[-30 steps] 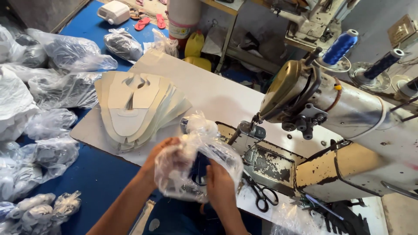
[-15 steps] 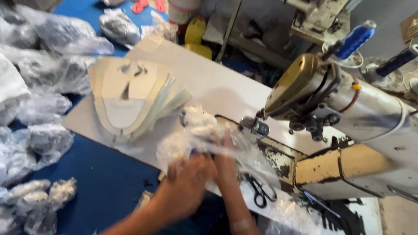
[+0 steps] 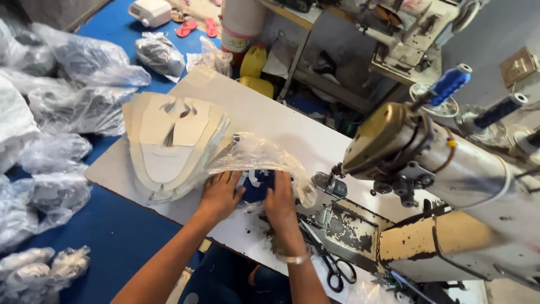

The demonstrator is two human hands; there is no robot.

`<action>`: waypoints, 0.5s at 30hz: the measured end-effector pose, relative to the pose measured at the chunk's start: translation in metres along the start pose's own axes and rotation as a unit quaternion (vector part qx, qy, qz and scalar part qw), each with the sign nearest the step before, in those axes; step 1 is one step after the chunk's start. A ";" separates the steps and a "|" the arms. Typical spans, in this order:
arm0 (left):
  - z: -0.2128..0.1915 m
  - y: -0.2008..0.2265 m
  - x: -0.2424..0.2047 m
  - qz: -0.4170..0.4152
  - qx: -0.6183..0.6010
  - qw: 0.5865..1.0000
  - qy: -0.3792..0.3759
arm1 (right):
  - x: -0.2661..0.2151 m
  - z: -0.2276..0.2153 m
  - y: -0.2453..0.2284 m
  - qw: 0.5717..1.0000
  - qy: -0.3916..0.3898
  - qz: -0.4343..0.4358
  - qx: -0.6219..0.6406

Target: The person writes on a small paper slip next to a sewing machine, then unties and opens a plastic bag of shoe upper pieces and takes them out. The person holds a white shoe upper and aligns a blue strap piece onto it, pressing it into position.

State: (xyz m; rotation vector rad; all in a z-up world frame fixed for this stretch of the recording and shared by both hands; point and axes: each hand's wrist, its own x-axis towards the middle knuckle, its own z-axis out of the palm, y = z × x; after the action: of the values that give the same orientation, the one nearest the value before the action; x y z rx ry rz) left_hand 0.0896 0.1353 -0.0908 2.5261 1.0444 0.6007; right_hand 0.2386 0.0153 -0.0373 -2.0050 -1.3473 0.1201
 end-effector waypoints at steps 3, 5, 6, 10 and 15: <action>-0.029 0.033 -0.026 -0.004 -0.032 0.998 0.045 | -0.032 -0.018 -0.014 0.996 0.053 0.040 0.051; -0.056 0.063 -0.042 0.000 -0.042 0.995 0.085 | -0.037 -0.021 -0.016 0.991 0.081 0.070 0.086; -0.069 0.078 -0.049 0.028 -0.101 0.982 0.154 | -0.033 -0.019 -0.014 0.989 0.085 0.084 0.087; -0.139 0.131 -0.090 0.055 -0.176 0.960 0.212 | -0.026 0.003 0.013 0.995 0.094 0.017 0.023; -0.201 0.186 -0.138 0.048 -0.200 0.955 0.212 | -0.005 0.001 -0.008 0.996 0.046 -0.027 -0.077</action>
State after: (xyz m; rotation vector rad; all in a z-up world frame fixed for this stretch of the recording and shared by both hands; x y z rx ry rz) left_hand 0.0084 -0.0599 0.1317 2.1430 0.8227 1.2843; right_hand 0.2302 0.0136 -0.0349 -2.0713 -1.3867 -0.1023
